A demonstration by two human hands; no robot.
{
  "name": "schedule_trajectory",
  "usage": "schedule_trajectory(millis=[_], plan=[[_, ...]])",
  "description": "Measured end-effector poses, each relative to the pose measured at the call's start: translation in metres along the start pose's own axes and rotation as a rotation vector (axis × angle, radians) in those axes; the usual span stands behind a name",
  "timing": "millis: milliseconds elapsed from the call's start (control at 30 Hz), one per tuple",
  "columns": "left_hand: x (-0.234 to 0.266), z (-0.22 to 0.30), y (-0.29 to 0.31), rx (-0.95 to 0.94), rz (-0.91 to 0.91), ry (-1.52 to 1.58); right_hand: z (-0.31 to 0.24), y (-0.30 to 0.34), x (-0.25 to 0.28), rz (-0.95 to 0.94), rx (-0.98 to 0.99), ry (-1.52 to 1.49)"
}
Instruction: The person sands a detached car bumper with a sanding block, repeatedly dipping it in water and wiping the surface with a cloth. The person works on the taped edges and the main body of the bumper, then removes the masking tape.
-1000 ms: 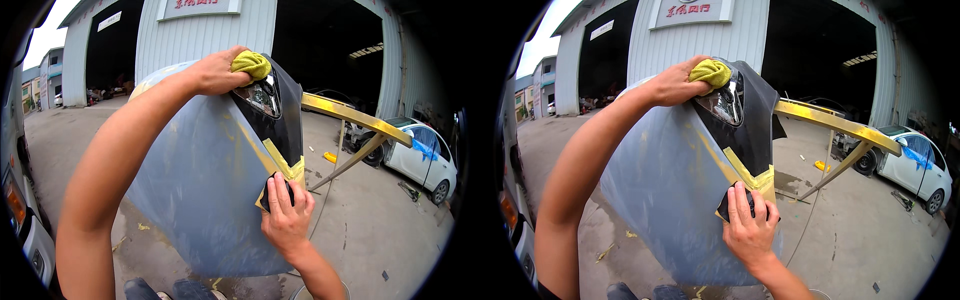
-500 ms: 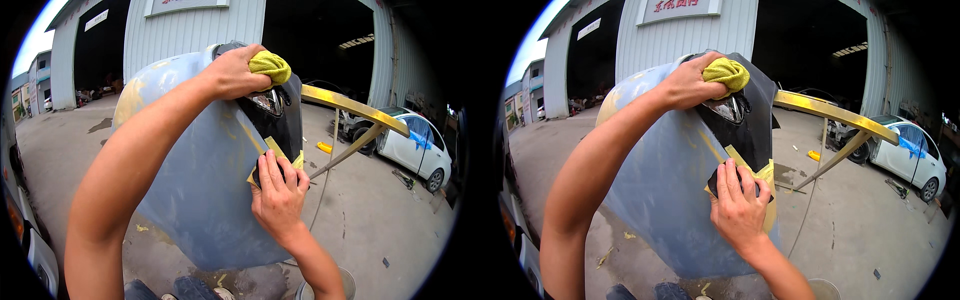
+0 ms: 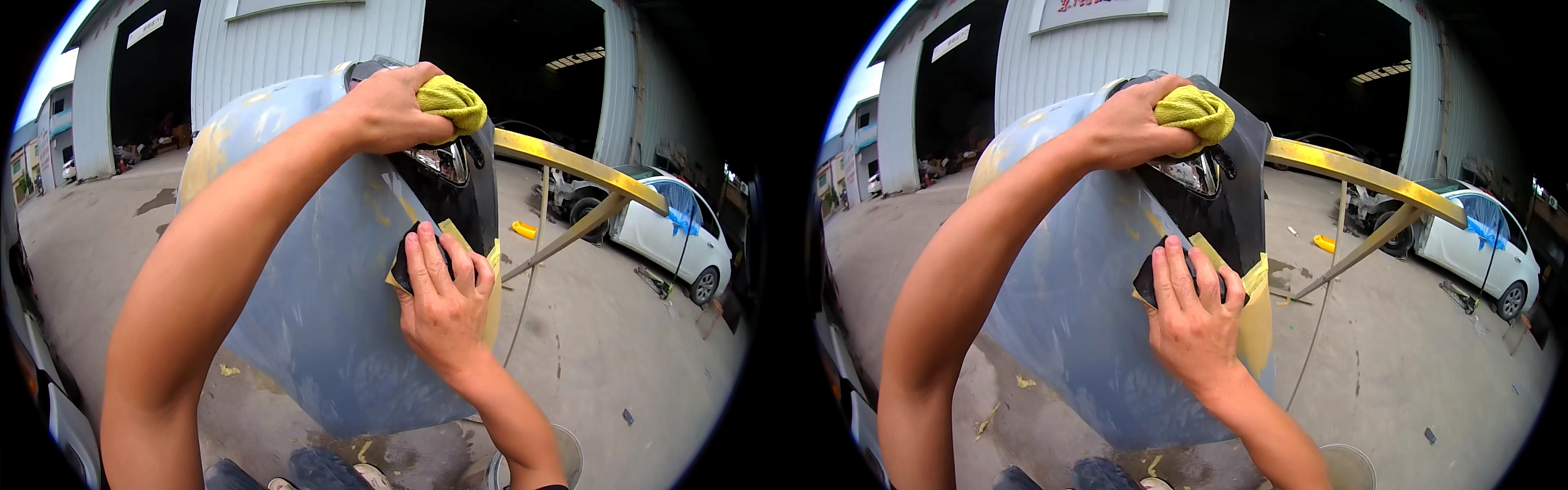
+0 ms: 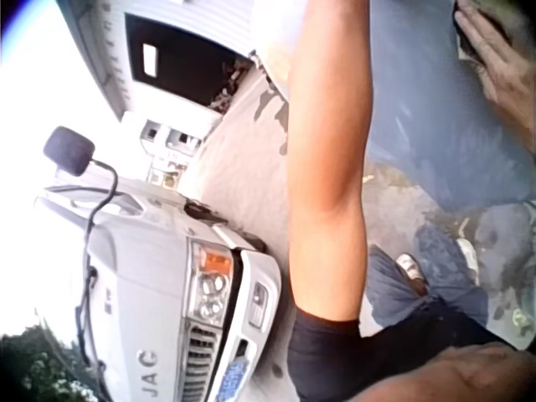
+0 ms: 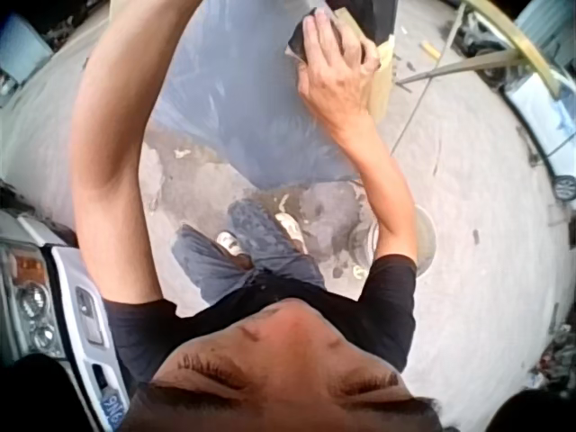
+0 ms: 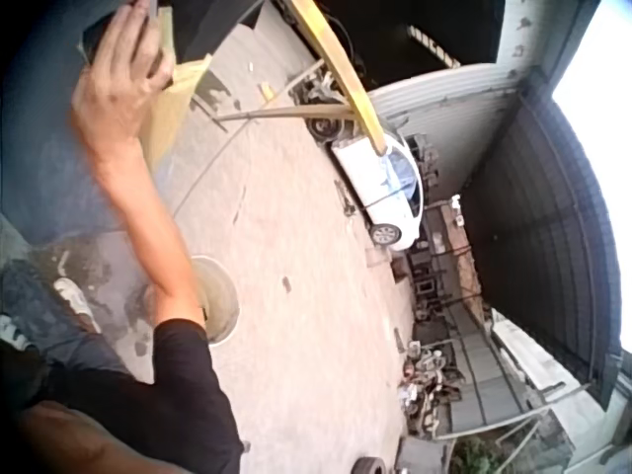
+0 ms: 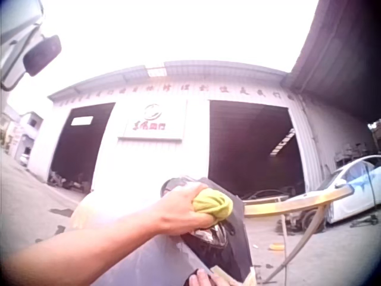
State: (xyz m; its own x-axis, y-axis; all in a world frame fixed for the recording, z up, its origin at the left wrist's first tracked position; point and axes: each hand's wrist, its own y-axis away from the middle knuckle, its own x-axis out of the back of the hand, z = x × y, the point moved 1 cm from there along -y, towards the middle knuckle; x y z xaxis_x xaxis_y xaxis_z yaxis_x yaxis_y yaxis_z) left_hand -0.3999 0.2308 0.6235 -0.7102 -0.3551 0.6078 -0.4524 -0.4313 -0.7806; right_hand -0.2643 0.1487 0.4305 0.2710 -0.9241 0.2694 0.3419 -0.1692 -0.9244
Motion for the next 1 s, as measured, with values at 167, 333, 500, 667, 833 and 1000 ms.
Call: schedule_trajectory(millis=[167, 333, 500, 667, 833, 1000], plan=[[-0.004, 0.005, -0.003, -0.037, 0.036, -0.024, 0.003, 0.024, 0.008, -0.004, -0.027, 0.108], [0.0, 0.001, -0.002, -0.019, 0.009, -0.047, 0.002, 0.0, 0.0, 0.006, 0.0, 0.108], [-0.005, 0.005, -0.002, -0.018, 0.04, -0.064, 0.012, 0.039, 0.008, 0.009, 0.001, 0.123], [-0.001, 0.001, -0.002, 0.031, 0.005, -0.08, -0.001, -0.01, -0.004, -0.025, 0.019, -0.027], [-0.004, 0.01, -0.002, 0.003, 0.011, -0.09, 0.015, 0.046, 0.008, -0.062, -0.016, -0.018], [-0.005, 0.005, -0.002, 0.014, 0.028, -0.108, -0.001, -0.004, -0.005, -0.048, 0.011, -0.037]])
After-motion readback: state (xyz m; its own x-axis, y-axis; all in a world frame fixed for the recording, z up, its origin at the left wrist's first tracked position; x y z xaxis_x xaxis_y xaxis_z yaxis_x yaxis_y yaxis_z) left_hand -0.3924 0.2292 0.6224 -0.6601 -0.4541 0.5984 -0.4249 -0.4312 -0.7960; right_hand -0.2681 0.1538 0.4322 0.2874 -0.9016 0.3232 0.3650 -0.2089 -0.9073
